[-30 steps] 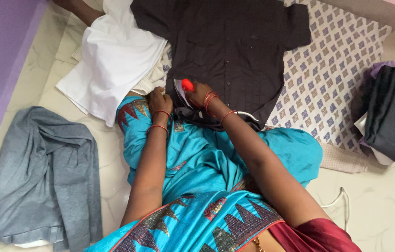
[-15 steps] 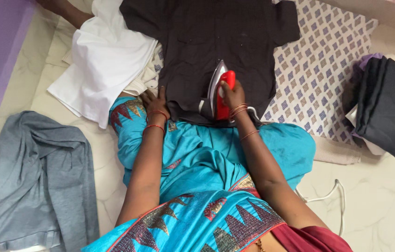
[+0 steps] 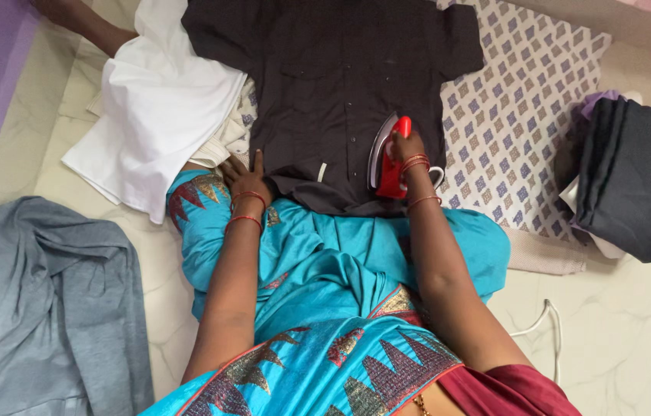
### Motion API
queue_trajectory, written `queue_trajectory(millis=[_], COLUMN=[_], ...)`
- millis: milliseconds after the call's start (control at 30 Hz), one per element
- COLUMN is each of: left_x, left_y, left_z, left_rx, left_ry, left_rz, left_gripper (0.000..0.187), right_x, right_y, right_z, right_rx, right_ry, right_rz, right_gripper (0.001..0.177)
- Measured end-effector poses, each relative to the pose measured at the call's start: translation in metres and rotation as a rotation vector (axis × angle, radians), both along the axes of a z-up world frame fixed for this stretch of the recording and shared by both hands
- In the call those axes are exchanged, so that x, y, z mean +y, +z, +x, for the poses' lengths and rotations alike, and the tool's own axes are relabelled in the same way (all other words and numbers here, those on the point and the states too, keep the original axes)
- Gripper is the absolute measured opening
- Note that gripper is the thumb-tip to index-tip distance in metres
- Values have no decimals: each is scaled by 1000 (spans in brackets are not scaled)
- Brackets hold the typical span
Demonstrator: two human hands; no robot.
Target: The person irons a dark-colored shirt laid out on a patterned mat on the floor. They use a red electric iron to smooth the sleeves, body, and collar of the shirt, frequently adjusting the garment's position with their hands.
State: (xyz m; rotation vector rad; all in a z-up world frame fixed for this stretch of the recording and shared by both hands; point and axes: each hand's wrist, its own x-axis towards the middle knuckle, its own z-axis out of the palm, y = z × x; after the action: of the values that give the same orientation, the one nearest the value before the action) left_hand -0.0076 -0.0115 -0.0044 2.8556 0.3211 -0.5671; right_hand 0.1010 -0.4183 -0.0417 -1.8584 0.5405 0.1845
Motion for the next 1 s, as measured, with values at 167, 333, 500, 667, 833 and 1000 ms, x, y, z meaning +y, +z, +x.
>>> queue_trajectory(millis=[167,333,500,667,833,1000], left_x=[1,0,2,4,1,0], left_y=[-3,-1,-8,-20,-8,1], left_z=[3,3,3,1,0,-1], left_rx=[24,56,19,-70,-56,-70], left_ry=[-8,-6,-17,-8,8,7], left_rz=[1,42,35,19,23,46], left_gripper=[91,91,93,89,88,91], right_x=[-5,-45,-110,-167,-205,-201], right_y=[12,23,42,63,82,90], right_z=[20,13,-20,-55,-86,-105], right_rx=[42,-14,63,40,126,287], right_ry=[19,278,161,-87,-119,-378], right_rz=[-145,-697,-718,-691,-692,-1097], right_gripper=[35,58,61,60,60,65])
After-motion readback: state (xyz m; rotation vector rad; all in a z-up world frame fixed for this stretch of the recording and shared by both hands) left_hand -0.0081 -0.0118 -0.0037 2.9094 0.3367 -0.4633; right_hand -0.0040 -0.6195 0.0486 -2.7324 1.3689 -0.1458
